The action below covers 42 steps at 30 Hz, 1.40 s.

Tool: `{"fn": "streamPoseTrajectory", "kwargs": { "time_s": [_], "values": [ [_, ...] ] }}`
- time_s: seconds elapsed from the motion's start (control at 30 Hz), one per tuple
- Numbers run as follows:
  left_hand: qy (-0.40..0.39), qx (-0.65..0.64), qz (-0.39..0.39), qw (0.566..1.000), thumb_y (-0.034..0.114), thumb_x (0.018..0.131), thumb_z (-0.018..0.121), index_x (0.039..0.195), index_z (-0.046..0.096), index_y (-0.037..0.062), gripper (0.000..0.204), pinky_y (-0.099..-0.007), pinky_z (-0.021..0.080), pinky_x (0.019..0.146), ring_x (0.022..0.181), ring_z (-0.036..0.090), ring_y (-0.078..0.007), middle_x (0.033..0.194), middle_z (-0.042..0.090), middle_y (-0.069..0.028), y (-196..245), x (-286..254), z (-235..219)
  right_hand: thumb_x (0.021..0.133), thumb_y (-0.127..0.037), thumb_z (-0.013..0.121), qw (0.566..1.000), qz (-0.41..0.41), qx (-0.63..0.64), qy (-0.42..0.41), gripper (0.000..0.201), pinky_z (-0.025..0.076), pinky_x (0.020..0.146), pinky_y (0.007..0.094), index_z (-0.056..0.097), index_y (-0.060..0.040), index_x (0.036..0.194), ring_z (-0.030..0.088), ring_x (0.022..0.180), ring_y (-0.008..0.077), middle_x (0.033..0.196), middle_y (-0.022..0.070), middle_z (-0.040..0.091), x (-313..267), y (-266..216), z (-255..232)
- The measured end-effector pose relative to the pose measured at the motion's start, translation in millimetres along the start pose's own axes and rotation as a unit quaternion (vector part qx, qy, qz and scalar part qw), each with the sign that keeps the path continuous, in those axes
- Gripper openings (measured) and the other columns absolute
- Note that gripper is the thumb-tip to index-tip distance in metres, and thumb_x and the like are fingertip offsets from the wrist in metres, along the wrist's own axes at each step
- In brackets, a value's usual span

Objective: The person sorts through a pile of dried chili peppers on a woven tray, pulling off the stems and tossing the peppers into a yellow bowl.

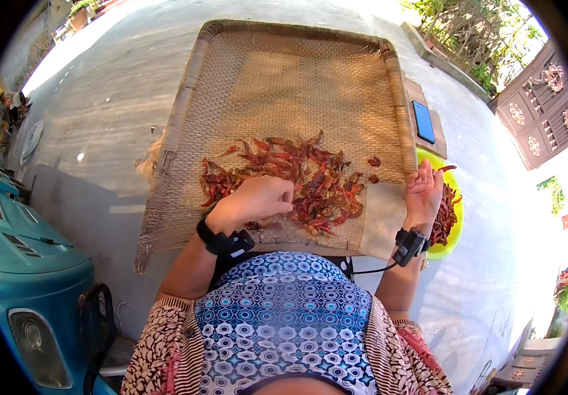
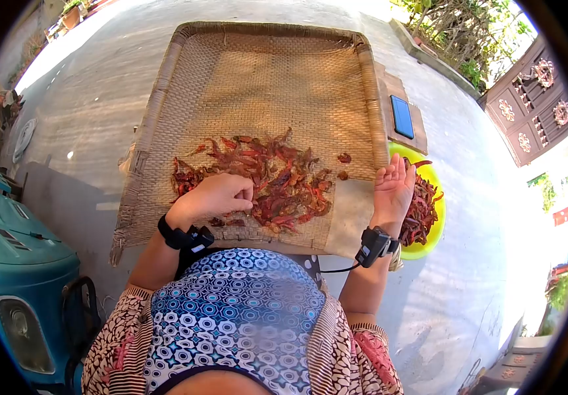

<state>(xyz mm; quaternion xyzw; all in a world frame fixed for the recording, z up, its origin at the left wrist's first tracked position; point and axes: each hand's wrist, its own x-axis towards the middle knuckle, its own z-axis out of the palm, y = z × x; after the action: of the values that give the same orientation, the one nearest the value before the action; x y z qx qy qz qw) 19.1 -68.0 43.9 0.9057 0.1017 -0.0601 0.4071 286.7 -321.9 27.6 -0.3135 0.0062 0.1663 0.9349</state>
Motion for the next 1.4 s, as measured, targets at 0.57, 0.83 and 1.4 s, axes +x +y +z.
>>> {"fn": "streamPoseTrajectory", "kwargs": {
  "time_s": [0.57, 0.83, 1.4],
  "values": [
    [-0.028, 0.217, 0.053, 0.974, 0.014, 0.074, 0.065, 0.078, 0.057, 0.006, 0.012, -0.0432, 0.045, 0.065, 0.078, 0.061, -0.0317, 0.073, 0.061, -0.0098, -32, -5, 24, 0.079, -0.009, 0.069, 0.581, -0.128, -0.786, -0.166, 0.025, 0.051, 0.075, 0.0383, 0.062, -0.0087, 0.103, 0.063, 0.091, 0.0289, 0.104, 0.0124, 0.062, -5, 62, -17],
    [0.078, 0.111, 0.024, 0.99, 0.01, 0.081, 0.06, 0.085, 0.058, 0.0044, 0.007, -0.0432, 0.047, 0.07, 0.082, 0.062, -0.0329, 0.079, 0.062, -0.013, -12, -13, -3, 0.077, -0.004, 0.069, 0.699, -0.169, -0.68, -0.143, 0.023, 0.05, 0.072, 0.0287, 0.065, -0.0043, 0.1, 0.061, 0.078, 0.0176, 0.093, 0.0085, 0.061, -22, 26, 6],
    [0.035, -0.058, 0.046, 0.997, 0.004, 0.087, 0.055, 0.1, 0.061, 0.0, 0.015, -0.0355, 0.051, 0.078, 0.09, 0.064, -0.026, 0.095, 0.066, -0.0122, -20, 14, 22, 0.087, -0.018, 0.062, 0.478, -0.216, -0.836, -0.163, 0.025, 0.05, 0.081, 0.0438, 0.061, -0.0133, 0.112, 0.061, 0.101, 0.0317, 0.117, 0.0098, 0.058, 11, 65, 6]
  ]
}}
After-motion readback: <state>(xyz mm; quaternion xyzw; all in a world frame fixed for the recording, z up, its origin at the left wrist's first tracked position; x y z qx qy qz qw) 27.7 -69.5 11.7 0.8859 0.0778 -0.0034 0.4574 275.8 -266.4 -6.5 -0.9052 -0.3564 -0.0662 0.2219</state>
